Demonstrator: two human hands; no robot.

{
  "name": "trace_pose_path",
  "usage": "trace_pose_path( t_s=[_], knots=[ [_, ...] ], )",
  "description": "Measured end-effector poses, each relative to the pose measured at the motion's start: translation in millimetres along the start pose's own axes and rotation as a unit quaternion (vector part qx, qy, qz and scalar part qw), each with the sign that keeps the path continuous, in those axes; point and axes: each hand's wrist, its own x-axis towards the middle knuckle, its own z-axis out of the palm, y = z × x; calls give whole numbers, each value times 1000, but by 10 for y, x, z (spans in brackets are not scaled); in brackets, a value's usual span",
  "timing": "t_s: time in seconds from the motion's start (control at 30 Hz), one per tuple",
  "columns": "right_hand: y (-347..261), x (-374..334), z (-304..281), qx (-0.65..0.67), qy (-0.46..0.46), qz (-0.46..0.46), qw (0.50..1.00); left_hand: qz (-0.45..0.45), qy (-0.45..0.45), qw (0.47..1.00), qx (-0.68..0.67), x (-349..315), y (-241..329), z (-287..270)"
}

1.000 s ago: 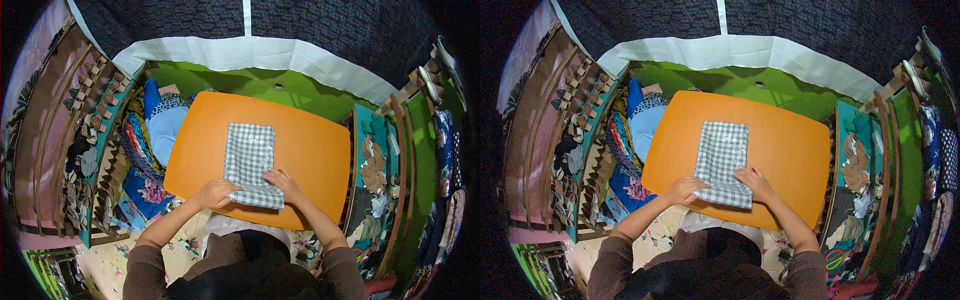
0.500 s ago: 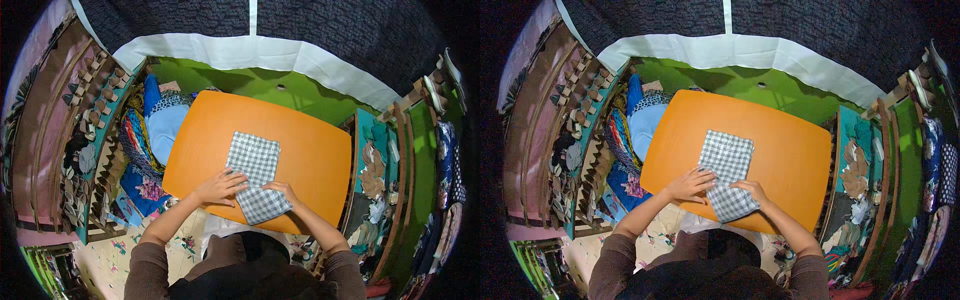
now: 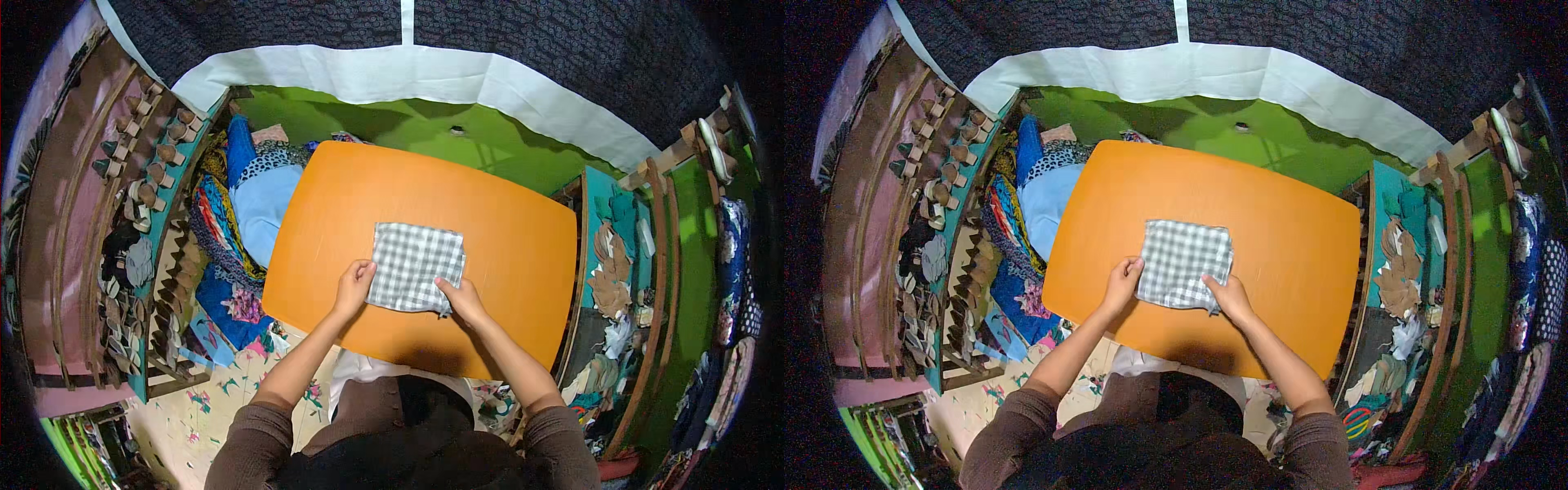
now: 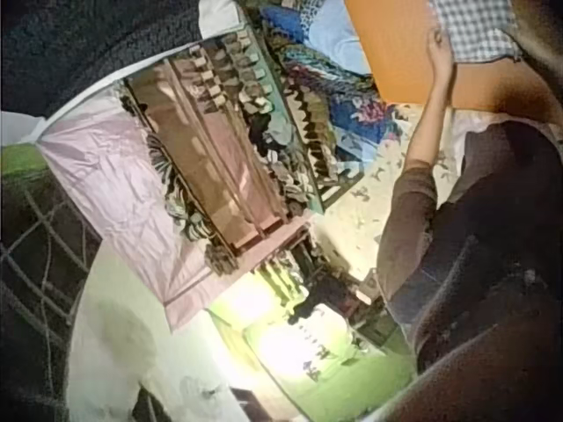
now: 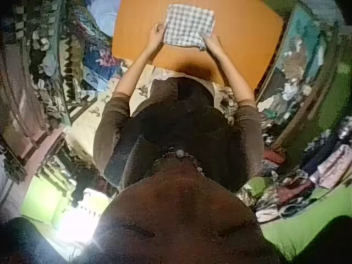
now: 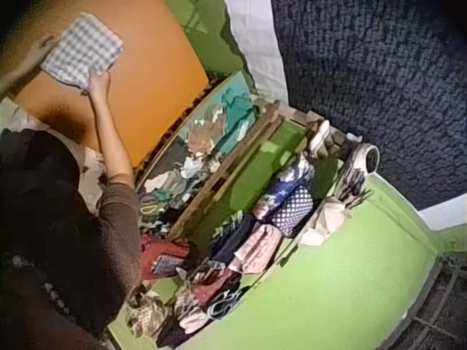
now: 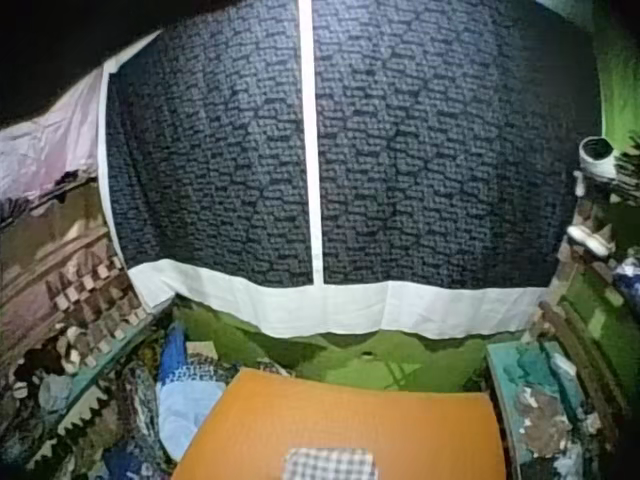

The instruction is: Folding various pieces of fabric on a table and stacking them neatly on a shelf.

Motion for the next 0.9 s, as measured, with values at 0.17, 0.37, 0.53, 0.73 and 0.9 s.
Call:
trace_pose_path(
  t_s=[0.17, 0.37, 0.53, 0.73, 0.9],
  knots=[
    [247, 85, -68, 57, 45, -17, 997, 40, -55, 988, 139, -16, 88, 29],
    [123, 209, 80, 42, 85, -161, 982, 83, 62, 983, 153, -244, 292, 165],
    [385, 443, 73, -57, 154, -98, 982, 65, 59, 980, 181, -161, 150, 169],
    [271, 321, 251, -140, 264, -107, 948, 50, 58, 971, 227, -89, 127, 150],
    [92, 383, 268, -189, 335, -120, 915, 109, 91, 962, 234, 144, 65, 109]
  ],
)
